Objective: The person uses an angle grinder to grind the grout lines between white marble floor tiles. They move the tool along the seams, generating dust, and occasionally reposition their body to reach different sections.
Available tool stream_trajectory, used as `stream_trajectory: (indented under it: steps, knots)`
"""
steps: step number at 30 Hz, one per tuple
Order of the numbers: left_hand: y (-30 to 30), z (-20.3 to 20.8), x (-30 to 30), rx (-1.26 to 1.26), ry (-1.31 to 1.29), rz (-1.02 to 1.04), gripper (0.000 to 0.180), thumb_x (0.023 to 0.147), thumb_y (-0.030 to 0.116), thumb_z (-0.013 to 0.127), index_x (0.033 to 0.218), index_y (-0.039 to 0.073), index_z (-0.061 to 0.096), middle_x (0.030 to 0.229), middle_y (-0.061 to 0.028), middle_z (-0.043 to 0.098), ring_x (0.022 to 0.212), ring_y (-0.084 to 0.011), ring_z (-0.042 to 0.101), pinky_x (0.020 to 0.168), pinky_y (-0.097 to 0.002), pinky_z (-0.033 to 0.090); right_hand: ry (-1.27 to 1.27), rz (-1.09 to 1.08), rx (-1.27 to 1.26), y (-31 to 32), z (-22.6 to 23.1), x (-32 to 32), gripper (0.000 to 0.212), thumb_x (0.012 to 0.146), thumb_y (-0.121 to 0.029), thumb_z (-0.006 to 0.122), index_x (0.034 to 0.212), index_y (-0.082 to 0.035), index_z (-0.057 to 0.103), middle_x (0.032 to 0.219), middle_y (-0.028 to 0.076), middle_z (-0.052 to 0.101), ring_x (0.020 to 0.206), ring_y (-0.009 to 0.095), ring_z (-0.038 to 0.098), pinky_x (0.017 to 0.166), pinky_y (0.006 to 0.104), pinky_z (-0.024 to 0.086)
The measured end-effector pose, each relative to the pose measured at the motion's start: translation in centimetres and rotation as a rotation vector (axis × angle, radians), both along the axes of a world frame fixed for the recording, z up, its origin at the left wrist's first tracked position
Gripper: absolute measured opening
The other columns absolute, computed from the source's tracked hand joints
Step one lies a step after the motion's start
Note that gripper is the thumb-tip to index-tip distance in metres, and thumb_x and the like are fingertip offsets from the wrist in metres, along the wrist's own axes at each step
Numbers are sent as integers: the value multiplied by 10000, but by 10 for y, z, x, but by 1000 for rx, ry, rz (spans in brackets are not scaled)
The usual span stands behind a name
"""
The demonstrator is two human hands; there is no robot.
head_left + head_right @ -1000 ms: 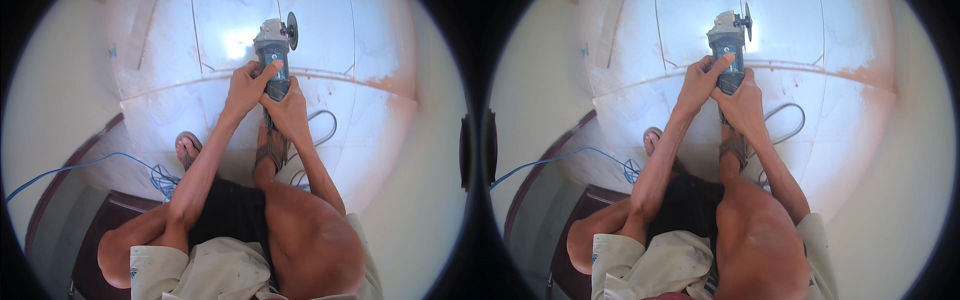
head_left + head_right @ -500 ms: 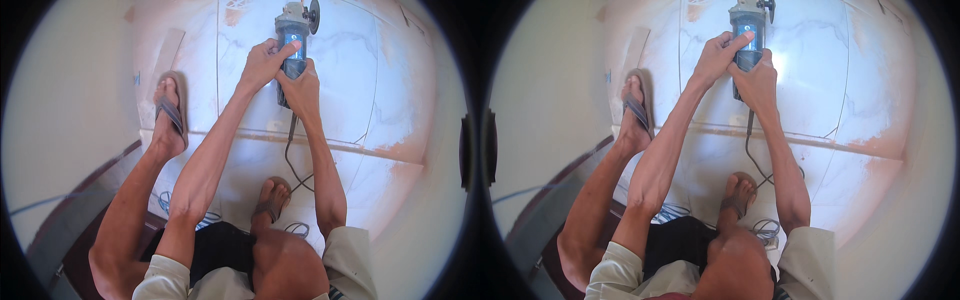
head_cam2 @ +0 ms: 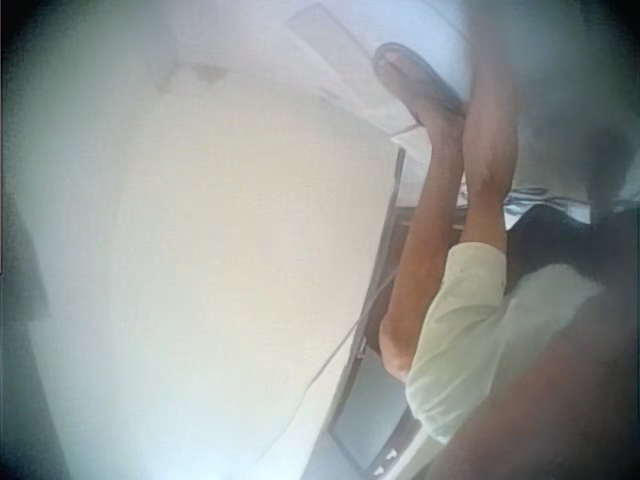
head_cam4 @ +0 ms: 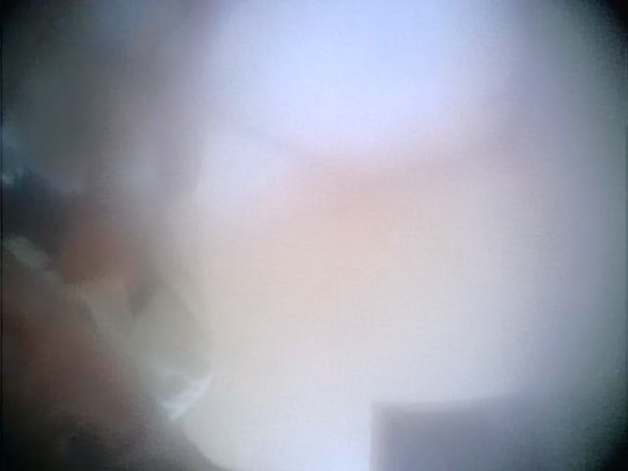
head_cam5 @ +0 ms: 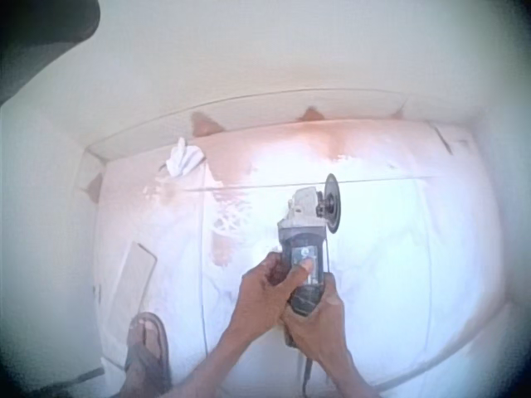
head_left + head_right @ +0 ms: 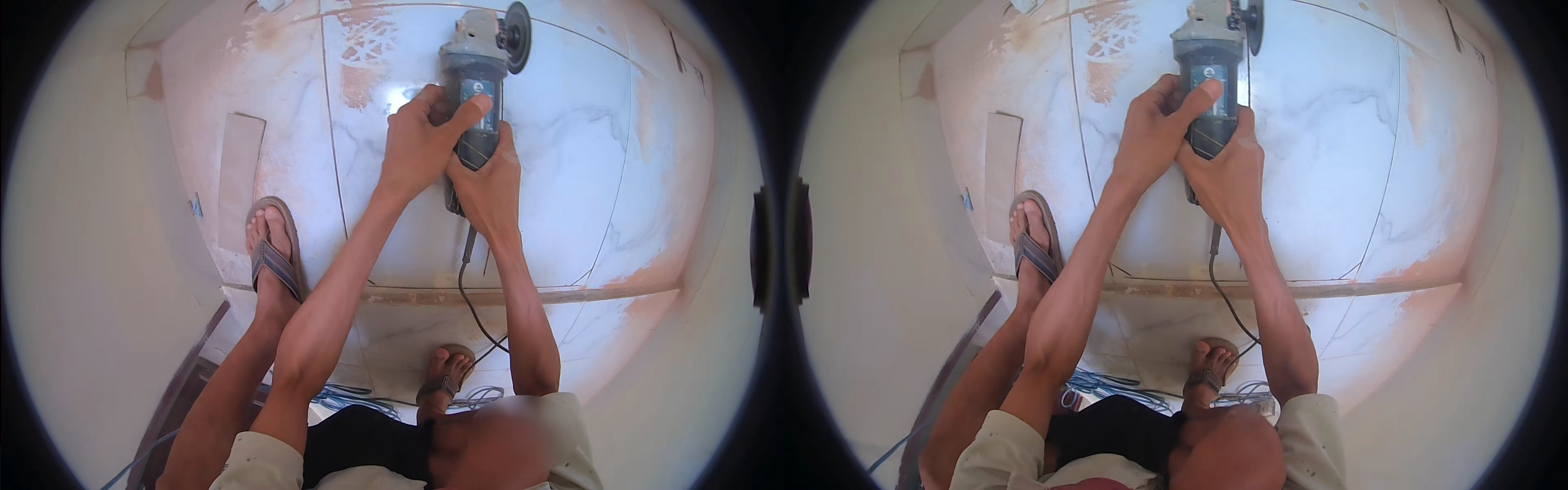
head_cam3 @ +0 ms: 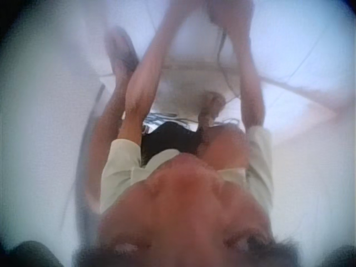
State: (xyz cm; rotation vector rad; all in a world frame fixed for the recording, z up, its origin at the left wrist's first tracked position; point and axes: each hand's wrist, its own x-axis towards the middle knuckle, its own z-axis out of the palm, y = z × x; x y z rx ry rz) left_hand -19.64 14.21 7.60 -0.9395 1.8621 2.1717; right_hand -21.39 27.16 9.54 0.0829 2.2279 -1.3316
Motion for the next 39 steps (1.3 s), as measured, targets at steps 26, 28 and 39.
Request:
stream_trajectory:
  steps: [26, 28, 39]
  knots:
    - [-10, 4, -12, 92, -41, -18, 417, 1030, 282, 828, 1228, -60, 693, 1095, -130, 797, 982, -132, 726, 897, -323, 588, -64, -3, 21, -2, -10, -9, 657, 844, -233, 897, 1319, 28, 525, 974, 216, 770, 870, 340, 804, 782, 435, 628]
    - [-11, 1, -10, 105, -53, -20, 409, 1030, 271, 827, 1224, -62, 692, 1090, -129, 799, 984, -133, 728, 907, -324, 589, -72, 6, 42, -3, -8, -10, 658, 841, -225, 896, 1321, 25, 521, 971, 218, 768, 867, 338, 804, 774, 436, 626]
    - [-8, -2, -10, 45, -50, -34, 361, 1026, 237, 833, 1167, -67, 698, 1012, -107, 801, 925, -100, 717, 840, -303, 598, -59, 14, 71, 2, -11, -9, 685, 843, -236, 907, 1330, 22, 501, 935, 203, 765, 839, 321, 801, 760, 410, 624]
